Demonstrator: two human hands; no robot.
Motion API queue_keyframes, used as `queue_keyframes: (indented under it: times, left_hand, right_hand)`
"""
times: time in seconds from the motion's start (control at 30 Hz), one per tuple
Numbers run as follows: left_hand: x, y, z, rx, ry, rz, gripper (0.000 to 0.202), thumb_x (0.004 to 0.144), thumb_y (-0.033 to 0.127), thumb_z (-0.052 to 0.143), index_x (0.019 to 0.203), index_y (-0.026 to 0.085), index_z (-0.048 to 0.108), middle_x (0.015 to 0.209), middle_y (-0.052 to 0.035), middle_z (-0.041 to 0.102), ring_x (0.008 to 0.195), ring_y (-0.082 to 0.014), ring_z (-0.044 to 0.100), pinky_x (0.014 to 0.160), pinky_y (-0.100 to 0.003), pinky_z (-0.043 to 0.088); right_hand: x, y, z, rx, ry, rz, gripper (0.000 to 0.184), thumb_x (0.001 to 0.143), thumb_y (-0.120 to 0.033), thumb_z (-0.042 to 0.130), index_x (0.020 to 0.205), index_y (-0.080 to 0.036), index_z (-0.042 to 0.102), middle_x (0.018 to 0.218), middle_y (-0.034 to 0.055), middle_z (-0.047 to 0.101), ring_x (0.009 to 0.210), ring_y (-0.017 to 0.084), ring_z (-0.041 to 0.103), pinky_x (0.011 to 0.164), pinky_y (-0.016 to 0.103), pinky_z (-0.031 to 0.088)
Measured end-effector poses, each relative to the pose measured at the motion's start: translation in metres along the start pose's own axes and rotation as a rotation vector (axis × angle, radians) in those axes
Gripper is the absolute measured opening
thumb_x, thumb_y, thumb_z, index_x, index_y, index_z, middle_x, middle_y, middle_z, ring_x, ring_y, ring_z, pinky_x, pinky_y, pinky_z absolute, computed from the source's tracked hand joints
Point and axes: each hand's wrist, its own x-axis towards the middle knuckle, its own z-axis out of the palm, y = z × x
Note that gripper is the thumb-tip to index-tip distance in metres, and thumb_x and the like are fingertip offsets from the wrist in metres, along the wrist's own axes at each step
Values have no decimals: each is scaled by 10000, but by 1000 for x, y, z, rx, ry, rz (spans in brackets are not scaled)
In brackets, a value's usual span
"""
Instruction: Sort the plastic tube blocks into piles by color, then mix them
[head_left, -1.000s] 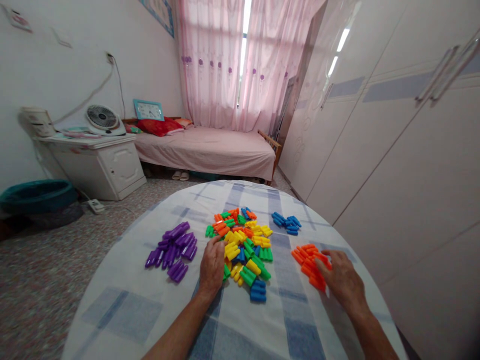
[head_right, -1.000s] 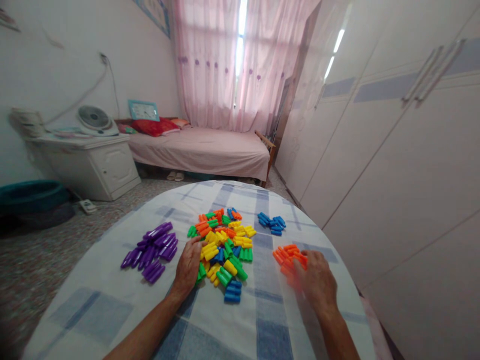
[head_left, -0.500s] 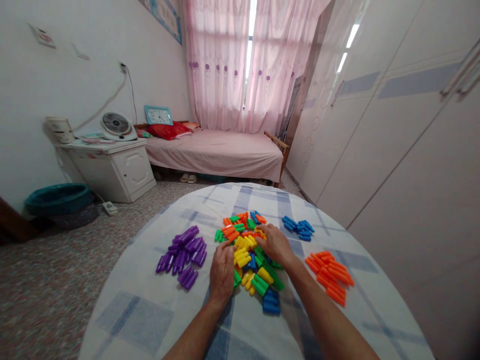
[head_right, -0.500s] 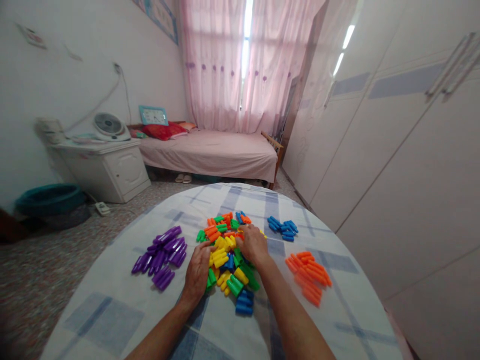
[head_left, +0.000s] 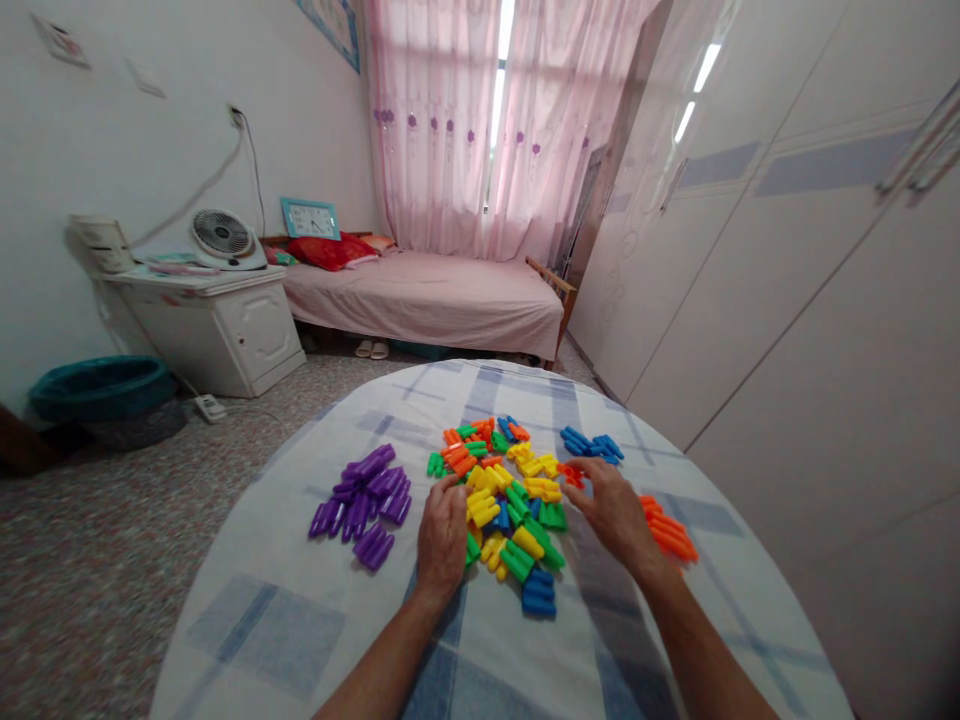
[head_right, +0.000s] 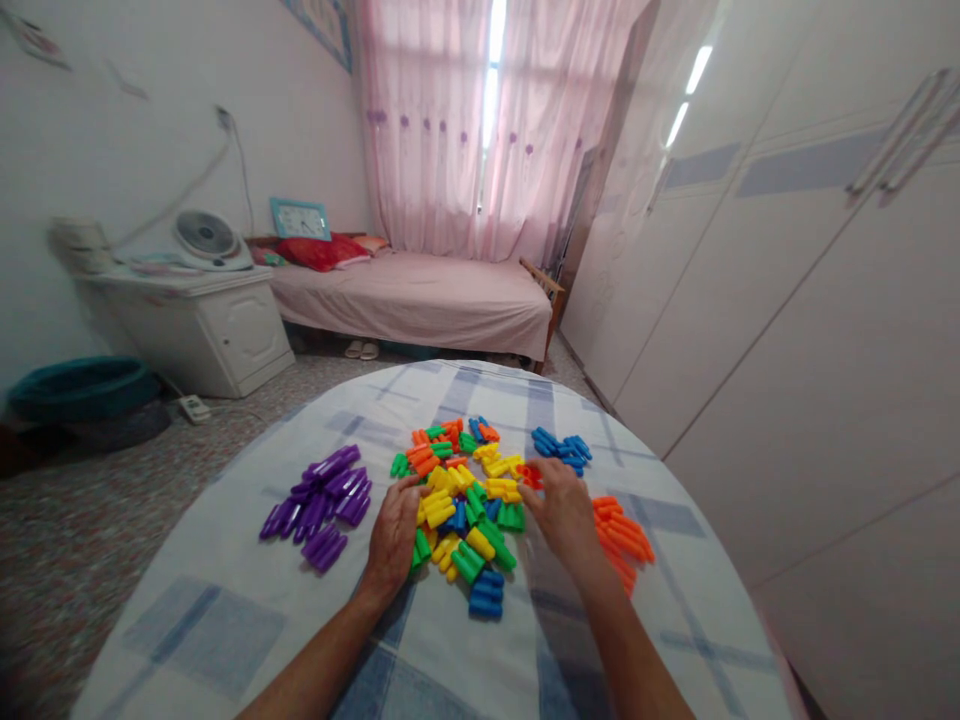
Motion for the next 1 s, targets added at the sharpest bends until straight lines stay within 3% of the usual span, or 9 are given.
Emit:
queue_keyframes:
  times: [0.17, 0.37, 0.5, 0.6, 0.7, 0.83, 1.0]
  left_hand:
    - [1, 0, 0, 12, 2, -4, 407, 921, 397, 317, 1021, 159, 632, 1178, -113, 558, 1142, -214, 507, 1037, -408, 369]
    - [1, 3, -2, 7, 25, 15, 389, 910, 398, 342, 943, 168, 654, 1147, -105, 577, 1134, -221, 513, 1036, -413, 368]
    - [1, 3, -2, 4, 17, 21, 393, 919, 385, 328, 956, 169, 654, 1155, -104, 575, 1137, -215, 513, 1037, -410, 370]
    - [1, 3, -1, 15, 10, 2, 402, 925, 383, 319, 986, 163, 650, 1173, -108, 564, 1149, -215, 506, 1042, -413, 365]
    - [0, 2, 0, 3, 10, -14, 397, 930, 384, 322, 1003, 161, 642, 1189, -112, 560, 1159, -213, 504, 1042, -406, 369]
    - [-1, 1, 0, -41, 0, -49, 387, 936, 405, 333, 1089, 164, 595, 1200, -114, 566, 1151, -209, 521, 1012, -390, 403]
    - [-2, 1, 1, -60, 2, -72, 386, 938, 422, 334, 1113, 179, 579, 1209, -111, 574, 1164, -212, 525, 1001, -377, 419]
  right_hand:
    - [-43, 35, -14, -169, -38, -38, 199, 826, -245, 526, 989, -209, 635, 1044, 83, 648, 985, 253, 559, 836, 381, 421]
    - [-63, 34, -8, -283, -143, -10, 224, 795, -232, 537, 983, -235, 657, 1105, 83, 650, 1052, 276, 555, 877, 425, 400]
    - [-60, 33, -8, -193, -111, -8, 250, 791, -266, 553, 1013, -218, 657, 1132, 95, 636, 1091, 280, 534, 917, 439, 383]
    - [-40, 25, -4, -52, -50, -56, 257, 843, -290, 512, 1053, -213, 639, 1143, 92, 625, 1101, 249, 528, 933, 407, 389]
    - [-4, 7, 8, 26, -49, -66, 288, 869, -315, 497, 1114, -212, 609, 1183, 80, 608, 1134, 230, 512, 939, 370, 388]
    - [54, -21, 35, 5, -127, 43, 361, 877, -311, 492, 1221, -221, 550, 1255, 65, 579, 1169, 215, 503, 947, 339, 375]
    - [103, -37, 70, -12, -120, 193, 433, 881, -366, 463, 1254, -155, 523, 1177, 151, 617, 1106, 270, 557, 889, 402, 406]
